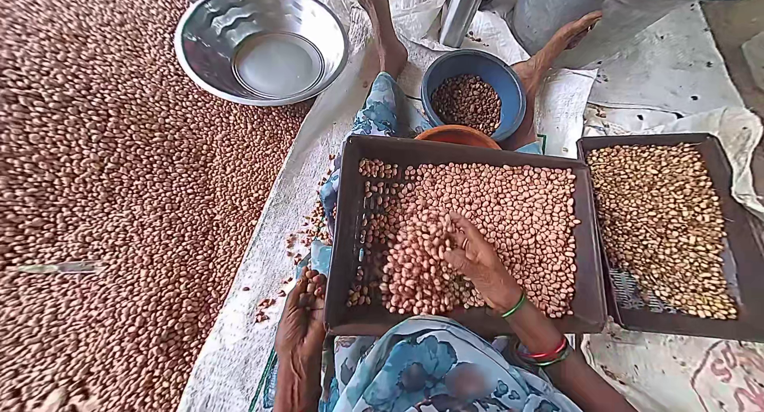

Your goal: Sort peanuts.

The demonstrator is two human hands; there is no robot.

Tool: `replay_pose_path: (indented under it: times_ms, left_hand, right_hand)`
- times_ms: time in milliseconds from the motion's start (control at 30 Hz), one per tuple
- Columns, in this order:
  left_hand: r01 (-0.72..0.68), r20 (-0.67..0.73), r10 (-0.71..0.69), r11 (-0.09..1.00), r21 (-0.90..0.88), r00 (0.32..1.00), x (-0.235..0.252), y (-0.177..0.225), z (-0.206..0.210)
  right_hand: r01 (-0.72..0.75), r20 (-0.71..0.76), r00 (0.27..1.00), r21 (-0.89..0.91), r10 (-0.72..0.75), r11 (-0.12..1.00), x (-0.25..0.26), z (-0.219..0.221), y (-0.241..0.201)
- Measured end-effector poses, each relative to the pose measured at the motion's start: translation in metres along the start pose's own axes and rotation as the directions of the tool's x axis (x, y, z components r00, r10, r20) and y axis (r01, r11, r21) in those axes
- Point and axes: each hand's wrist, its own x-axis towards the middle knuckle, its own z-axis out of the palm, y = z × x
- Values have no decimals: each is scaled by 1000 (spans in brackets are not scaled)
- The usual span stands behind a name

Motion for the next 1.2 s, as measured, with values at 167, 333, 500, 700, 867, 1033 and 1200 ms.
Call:
replay_pose_path:
  times_ms: [167,333,500,700,867,1033,1200]
  left_hand:
    - [-77,-151,82,996,36,985,-3,16,-12]
    - [-48,-255,69,995,89,965,-4,8,-36]
    - [-51,-250,94,984,174,964,-9,0,-42]
    - [-36,-197,57,993,108,979,-12,11,-42]
    - [-38,-94,37,999,-11,995,-5,15,-35]
    - [-11,180,39,988,-155,983,-6,27,7]
    - [-7,301,56,986,-164,952,-20,38,24]
  right_hand:
    - [222,-204,948,-132,-246,966,28,-50,-21]
    - [162,-44,981,-352,-189,922,14,-51,-2]
    - [375,216,926,-607,-308,701,12,-12,3]
    - [292,63,850,-883,-523,368,1,-65,26]
    - [326,27,826,-838,-563,437,-5,-86,15]
    - [496,172,786,-749,-594,439,52,-21,-5]
    - [380,220,898,-823,-381,422,91,-1,-7]
